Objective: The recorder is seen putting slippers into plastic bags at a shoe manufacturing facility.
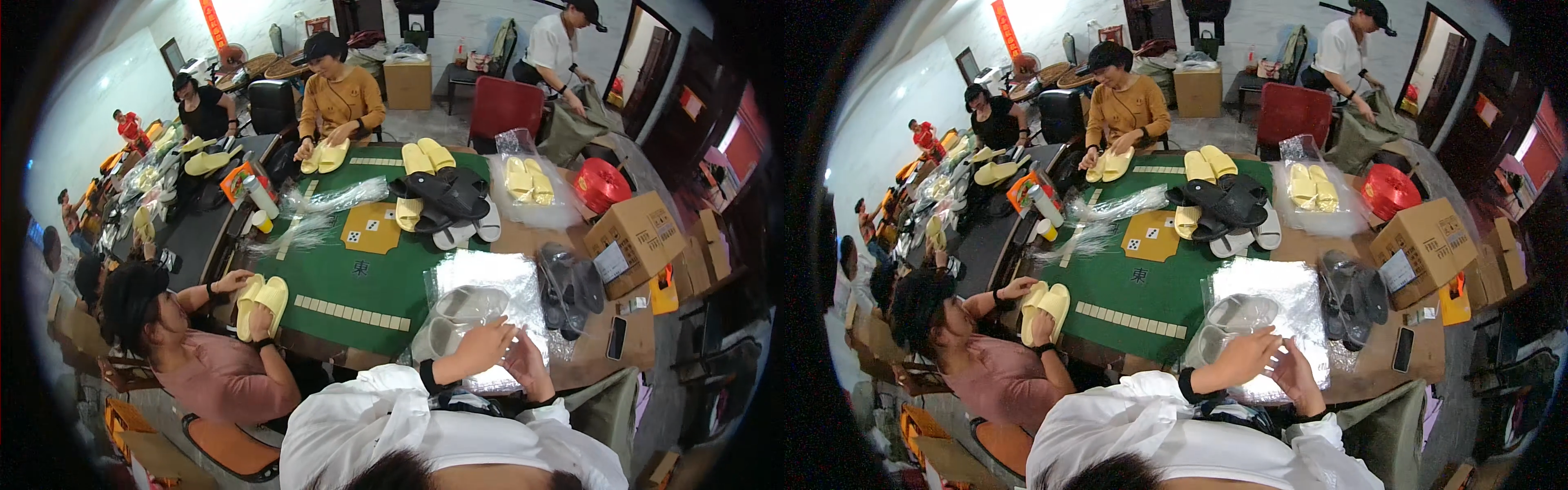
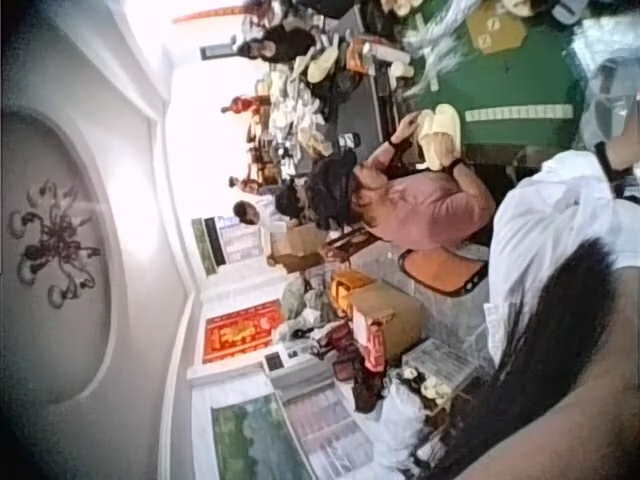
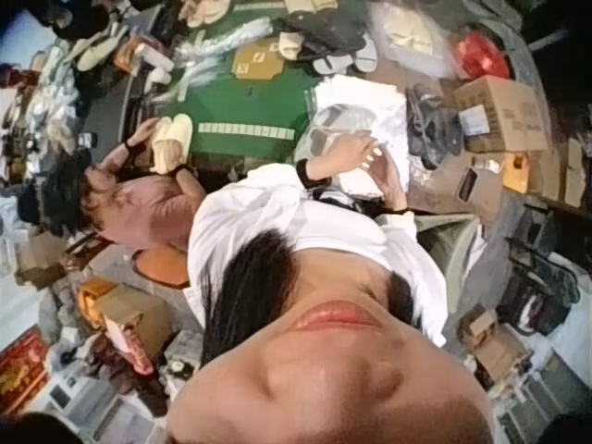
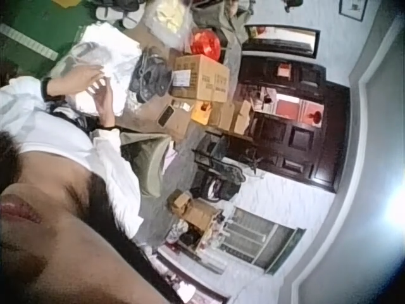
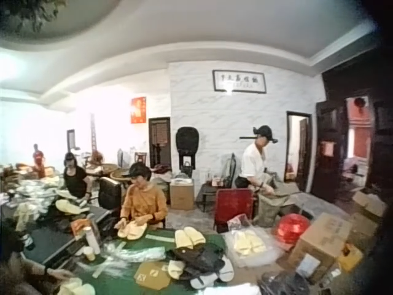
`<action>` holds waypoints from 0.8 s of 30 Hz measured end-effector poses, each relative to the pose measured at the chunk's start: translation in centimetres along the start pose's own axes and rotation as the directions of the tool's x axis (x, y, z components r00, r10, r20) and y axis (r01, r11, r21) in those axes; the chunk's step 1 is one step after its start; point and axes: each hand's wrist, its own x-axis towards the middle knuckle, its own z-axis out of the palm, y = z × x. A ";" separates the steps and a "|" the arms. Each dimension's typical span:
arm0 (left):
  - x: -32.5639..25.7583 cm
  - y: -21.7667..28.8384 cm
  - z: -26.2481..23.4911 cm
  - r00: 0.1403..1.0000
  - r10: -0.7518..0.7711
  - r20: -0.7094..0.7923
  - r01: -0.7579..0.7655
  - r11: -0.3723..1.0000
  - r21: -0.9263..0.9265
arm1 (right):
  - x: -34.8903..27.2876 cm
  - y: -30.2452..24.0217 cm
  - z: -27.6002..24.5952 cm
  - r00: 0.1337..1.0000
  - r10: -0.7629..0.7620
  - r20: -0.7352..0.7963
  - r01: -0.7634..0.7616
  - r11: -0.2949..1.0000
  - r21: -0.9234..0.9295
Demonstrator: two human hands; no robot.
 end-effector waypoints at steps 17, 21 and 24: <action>-0.4 2.8 1.1 0.850 -0.039 0.525 -0.080 0.976 0.203 | 4.3 -1.6 -5.1 0.986 -0.042 -0.163 -0.067 0.789 -0.610; 3.0 9.7 -9.0 0.973 0.098 0.209 -0.083 0.993 -0.081 | 3.6 -8.5 -8.2 0.960 -0.262 -0.096 0.186 0.857 -0.481; 1.2 15.9 -15.8 0.800 0.140 -0.583 -0.427 0.816 -0.390 | 2.1 -13.7 -9.9 0.904 -0.391 -0.171 0.319 0.886 -0.337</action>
